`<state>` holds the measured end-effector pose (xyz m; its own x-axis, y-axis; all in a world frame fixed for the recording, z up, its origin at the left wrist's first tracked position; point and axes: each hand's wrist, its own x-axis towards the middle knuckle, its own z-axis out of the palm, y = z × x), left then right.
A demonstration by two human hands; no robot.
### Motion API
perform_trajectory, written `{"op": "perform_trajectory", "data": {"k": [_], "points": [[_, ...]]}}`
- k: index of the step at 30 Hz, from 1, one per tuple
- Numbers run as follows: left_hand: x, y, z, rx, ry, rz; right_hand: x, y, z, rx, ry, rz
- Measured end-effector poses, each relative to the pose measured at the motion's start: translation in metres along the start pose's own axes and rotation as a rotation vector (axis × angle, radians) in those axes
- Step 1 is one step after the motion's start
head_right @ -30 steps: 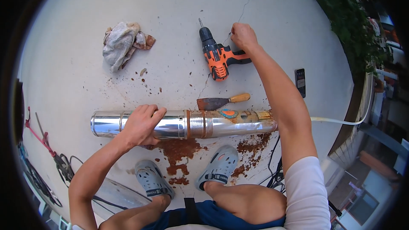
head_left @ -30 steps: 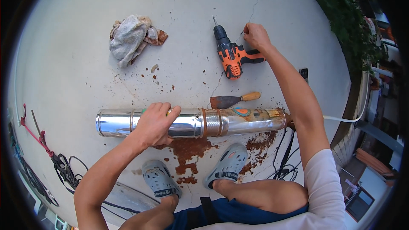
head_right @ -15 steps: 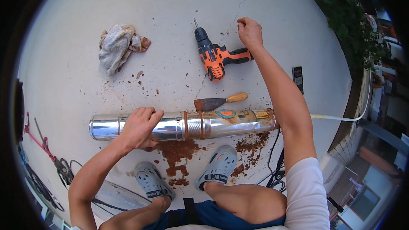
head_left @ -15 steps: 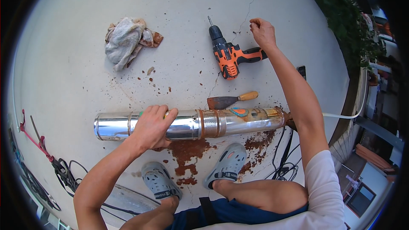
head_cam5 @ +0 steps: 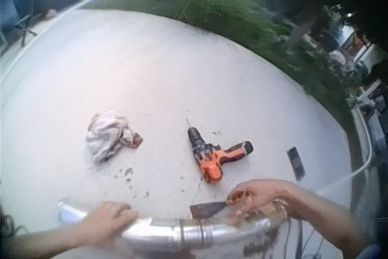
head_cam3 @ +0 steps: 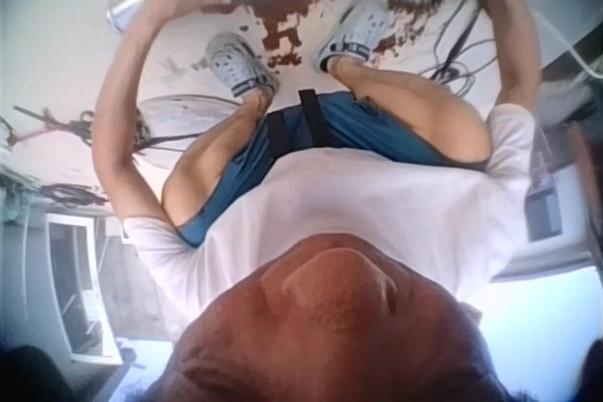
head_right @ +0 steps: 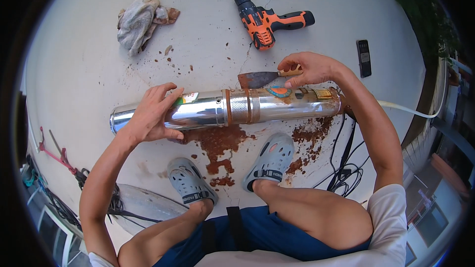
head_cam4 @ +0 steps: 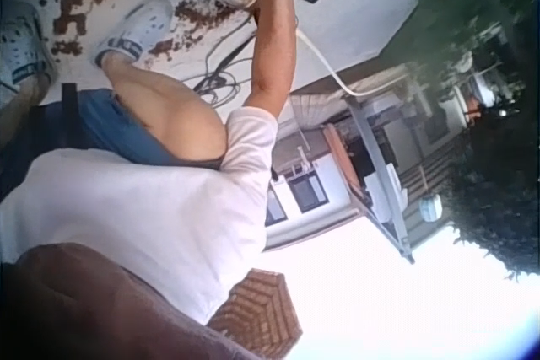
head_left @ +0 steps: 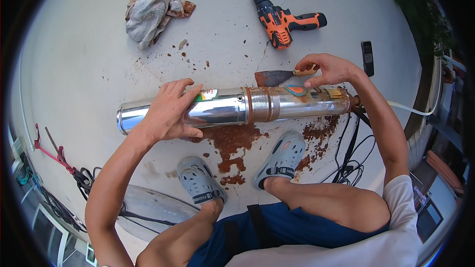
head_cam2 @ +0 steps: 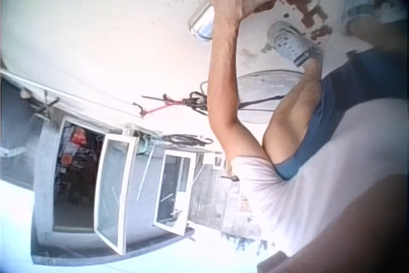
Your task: The person performs maintenance on a submersible pump by using a drill to secure screws on the metal casing, handling small screws by hand, and wiping the exterior with a cloth to remove rust-colored residue.
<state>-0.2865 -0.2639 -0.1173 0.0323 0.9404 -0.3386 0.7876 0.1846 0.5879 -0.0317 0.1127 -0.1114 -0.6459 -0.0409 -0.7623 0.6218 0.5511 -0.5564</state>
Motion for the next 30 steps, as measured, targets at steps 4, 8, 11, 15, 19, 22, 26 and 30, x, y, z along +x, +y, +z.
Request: {"op": "perform_trajectory", "data": {"k": [4, 8, 11, 15, 19, 22, 26, 30], "points": [[0.001, -0.025, -0.019, -0.146, -0.262, -0.101, -0.003, 0.005, 0.019, -0.004, -0.223, -0.011], [0.016, -0.030, -0.014, -0.067, -0.454, -0.148, 0.003, -0.021, 0.046, -0.273, -0.182, -0.068], [0.014, -0.026, -0.009, -0.107, -0.422, -0.178, -0.003, -0.021, 0.069, -0.422, -0.047, -0.118], [0.007, -0.017, 0.001, -0.053, -0.360, -0.177, -0.005, -0.020, 0.093, -0.432, 0.063, -0.086], [-0.003, -0.011, 0.012, 0.031, -0.149, -0.104, -0.011, -0.018, 0.105, -0.436, 0.155, -0.112], [-0.004, -0.010, 0.013, 0.075, -0.060, -0.058, -0.011, -0.012, 0.113, -0.461, 0.221, -0.146], [-0.004, -0.008, 0.010, 0.066, -0.112, -0.086, -0.013, -0.010, 0.109, -0.453, 0.226, -0.196], [-0.002, -0.013, -0.003, 0.026, -0.182, -0.154, -0.004, -0.013, 0.100, -0.412, 0.205, -0.204]]}}
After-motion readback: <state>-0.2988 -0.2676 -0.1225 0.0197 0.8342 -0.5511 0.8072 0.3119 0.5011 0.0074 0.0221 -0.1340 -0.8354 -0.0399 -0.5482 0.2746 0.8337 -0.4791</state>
